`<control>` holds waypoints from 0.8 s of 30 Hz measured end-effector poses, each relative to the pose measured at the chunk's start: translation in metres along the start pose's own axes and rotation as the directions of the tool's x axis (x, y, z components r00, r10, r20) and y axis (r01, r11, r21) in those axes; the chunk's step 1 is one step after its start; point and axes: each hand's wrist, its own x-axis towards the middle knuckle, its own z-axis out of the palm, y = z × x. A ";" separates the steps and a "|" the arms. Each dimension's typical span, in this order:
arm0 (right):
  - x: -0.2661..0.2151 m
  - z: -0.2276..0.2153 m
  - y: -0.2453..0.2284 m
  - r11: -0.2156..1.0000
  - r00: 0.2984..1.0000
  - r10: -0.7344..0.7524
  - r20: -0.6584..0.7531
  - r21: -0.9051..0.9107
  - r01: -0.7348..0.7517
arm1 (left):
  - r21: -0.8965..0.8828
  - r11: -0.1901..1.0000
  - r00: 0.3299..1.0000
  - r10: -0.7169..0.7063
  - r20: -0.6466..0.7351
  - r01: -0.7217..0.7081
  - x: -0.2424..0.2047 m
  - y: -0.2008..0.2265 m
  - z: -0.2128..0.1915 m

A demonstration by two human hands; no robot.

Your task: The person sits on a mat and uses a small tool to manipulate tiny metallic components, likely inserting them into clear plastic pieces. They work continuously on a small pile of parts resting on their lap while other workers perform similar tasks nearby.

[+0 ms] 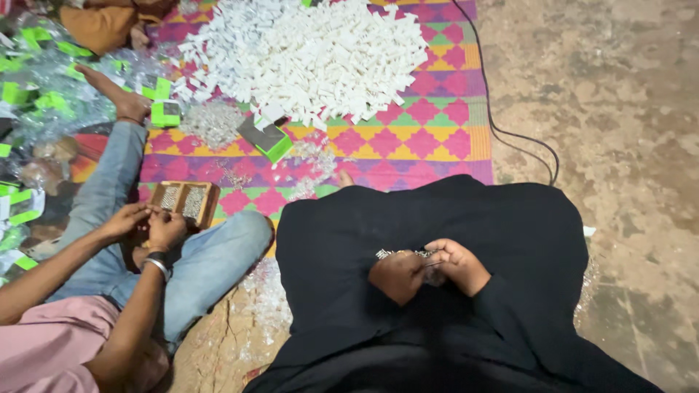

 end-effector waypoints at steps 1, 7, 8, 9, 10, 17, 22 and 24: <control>0.001 -0.001 0.000 1.000 1.000 -0.019 0.024 0.021 0.019 | 0.046 0.999 1.000 -0.028 -0.009 0.028 0.001 -0.002 0.000; -0.002 0.002 0.003 0.999 0.998 -0.032 0.055 0.003 0.032 | -0.211 0.977 0.997 -0.032 0.066 0.045 -0.005 -0.007 -0.004; -0.002 0.003 0.003 0.999 0.996 -0.042 0.073 0.033 0.040 | -0.199 0.980 0.999 -0.018 0.046 0.027 -0.005 -0.007 -0.003; -0.002 0.004 0.002 0.999 0.998 -0.037 0.059 -0.015 0.038 | -0.186 0.982 1.000 -0.003 0.027 0.008 -0.004 -0.007 -0.002; -0.003 0.006 0.000 0.997 0.999 -0.033 0.042 -0.063 0.036 | -0.175 0.984 1.000 0.014 0.010 -0.012 -0.005 -0.005 -0.001; -0.007 0.023 -0.015 0.986 0.999 -0.029 0.035 -0.164 0.035 | 0.079 0.997 0.997 0.001 0.077 -0.007 0.008 -0.017 -0.021; -0.024 0.028 -0.026 0.978 0.974 -0.169 -0.149 -0.149 0.147 | 0.277 0.955 0.993 -0.091 -0.071 0.108 0.015 -0.029 -0.058; -0.025 0.030 -0.035 0.975 0.955 -0.204 -0.215 -0.132 0.178 | 0.417 0.878 0.964 -0.160 -0.212 0.237 0.016 -0.047 -0.100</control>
